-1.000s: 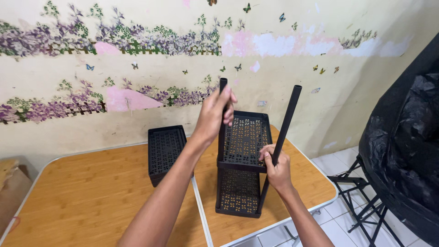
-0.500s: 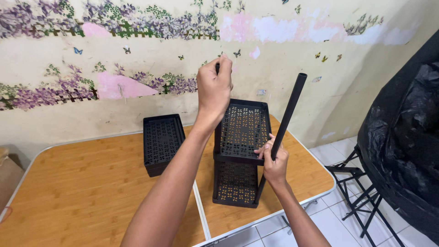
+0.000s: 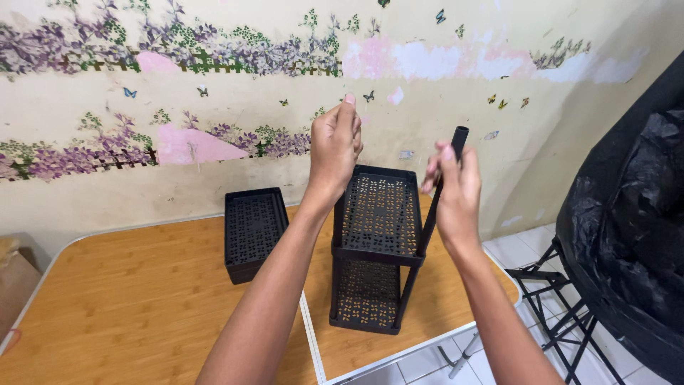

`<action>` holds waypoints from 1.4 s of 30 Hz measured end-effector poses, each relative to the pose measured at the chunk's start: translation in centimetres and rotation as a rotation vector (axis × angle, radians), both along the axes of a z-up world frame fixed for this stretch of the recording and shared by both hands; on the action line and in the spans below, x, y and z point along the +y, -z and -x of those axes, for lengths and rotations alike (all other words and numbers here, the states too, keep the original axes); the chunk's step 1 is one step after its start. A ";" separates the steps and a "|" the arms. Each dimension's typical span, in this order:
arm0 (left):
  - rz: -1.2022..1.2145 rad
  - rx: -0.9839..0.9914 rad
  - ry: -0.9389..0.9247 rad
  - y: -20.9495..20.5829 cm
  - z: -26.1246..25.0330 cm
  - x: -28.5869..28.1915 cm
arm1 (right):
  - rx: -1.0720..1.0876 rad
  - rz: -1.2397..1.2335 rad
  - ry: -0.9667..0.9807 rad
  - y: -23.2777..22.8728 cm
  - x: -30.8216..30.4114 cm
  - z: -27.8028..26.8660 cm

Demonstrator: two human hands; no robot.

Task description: The person assembles a two-tier black plastic storage shelf by inserting vertical support poles into the perforated trays. They repeatedly adjust the poles and trays to ensure a snug fit, then place an additional tray on the table.

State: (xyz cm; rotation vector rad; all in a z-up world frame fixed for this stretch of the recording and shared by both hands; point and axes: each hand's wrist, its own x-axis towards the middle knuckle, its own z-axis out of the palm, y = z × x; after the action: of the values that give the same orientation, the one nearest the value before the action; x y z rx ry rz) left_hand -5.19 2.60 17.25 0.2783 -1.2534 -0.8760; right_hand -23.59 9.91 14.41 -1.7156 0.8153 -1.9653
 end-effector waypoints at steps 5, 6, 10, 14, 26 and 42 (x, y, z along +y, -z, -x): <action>0.004 -0.005 0.057 0.0 -0.5 0.7 | -0.043 -0.026 0.089 -6.1 -0.7 -1.0; -0.025 -0.014 0.094 -0.1 -0.8 0.9 | 0.005 0.022 0.198 -6.3 -0.8 -1.8; -0.091 -0.087 0.145 -0.3 -2.1 1.9 | 0.092 -0.021 0.338 -6.5 -1.2 -2.3; -0.148 -0.098 0.223 -0.9 -3.0 2.3 | 0.023 -0.078 0.117 -6.6 -1.9 -1.8; -0.020 -0.166 -0.247 -0.9 -0.3 1.9 | -0.032 -0.325 -0.507 -6.9 -2.4 1.9; 0.106 -0.171 -0.824 -0.9 1.5 3.8 | 0.147 0.258 0.551 -3.0 -3.5 -1.7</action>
State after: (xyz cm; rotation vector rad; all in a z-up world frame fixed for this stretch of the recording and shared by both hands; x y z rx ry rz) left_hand -6.72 6.36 18.19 0.7314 -1.1823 -0.0775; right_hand -21.92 6.38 17.39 -1.9515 1.2386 -2.4054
